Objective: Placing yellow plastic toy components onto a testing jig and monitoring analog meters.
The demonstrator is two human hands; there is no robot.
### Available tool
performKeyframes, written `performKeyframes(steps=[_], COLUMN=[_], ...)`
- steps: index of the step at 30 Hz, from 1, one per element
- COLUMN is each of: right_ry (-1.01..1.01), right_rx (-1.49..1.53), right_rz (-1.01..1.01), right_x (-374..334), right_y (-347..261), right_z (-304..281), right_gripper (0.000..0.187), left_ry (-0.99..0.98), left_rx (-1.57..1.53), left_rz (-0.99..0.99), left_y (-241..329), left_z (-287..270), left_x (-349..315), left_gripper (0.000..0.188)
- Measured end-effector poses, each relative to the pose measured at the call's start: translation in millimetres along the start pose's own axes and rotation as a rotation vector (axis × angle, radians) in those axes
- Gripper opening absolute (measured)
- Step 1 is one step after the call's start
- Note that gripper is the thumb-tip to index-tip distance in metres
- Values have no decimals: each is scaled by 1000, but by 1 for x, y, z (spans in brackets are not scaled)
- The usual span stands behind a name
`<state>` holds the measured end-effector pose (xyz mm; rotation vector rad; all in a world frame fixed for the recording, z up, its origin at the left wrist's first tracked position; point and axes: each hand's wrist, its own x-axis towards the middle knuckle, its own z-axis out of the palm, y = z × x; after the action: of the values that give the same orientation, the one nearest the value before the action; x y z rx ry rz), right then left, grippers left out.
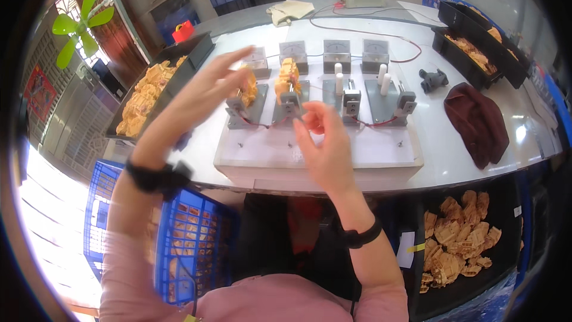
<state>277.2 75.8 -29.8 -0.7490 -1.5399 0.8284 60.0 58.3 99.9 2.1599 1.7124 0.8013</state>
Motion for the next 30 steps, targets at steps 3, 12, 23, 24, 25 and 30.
performKeyframes(steps=[3, 12, 23, 24, 25, 30], right_ry=[-11, -159, -221, -215, -221, -209], right_rx=[13, -235, -395, -359, -378, -333], right_rz=[-34, 50, -7, 11, -2, 6], right_x=[-2, 11, 13, 13, 12, 9], right_y=[16, 54, 49, 49, 48, 44], right_z=[-2, -30, -38, -37, -37, -36], right_gripper=[25, 23, 23, 23, 23, 23], left_ry=[187, -61, -320, -330, -319, -428], left_rx=[-143, 232, 232, 247, 240, 406], left_rz=[-106, -1156, -1523, -1538, -1549, -1518], left_y=[-16, -180, -248, -248, -248, -251], left_z=[-42, -106, -26, -23, -22, -22], left_x=[-94, -407, -579, -575, -571, -557], left_gripper=[51, 63, 99, 93, 93, 79])
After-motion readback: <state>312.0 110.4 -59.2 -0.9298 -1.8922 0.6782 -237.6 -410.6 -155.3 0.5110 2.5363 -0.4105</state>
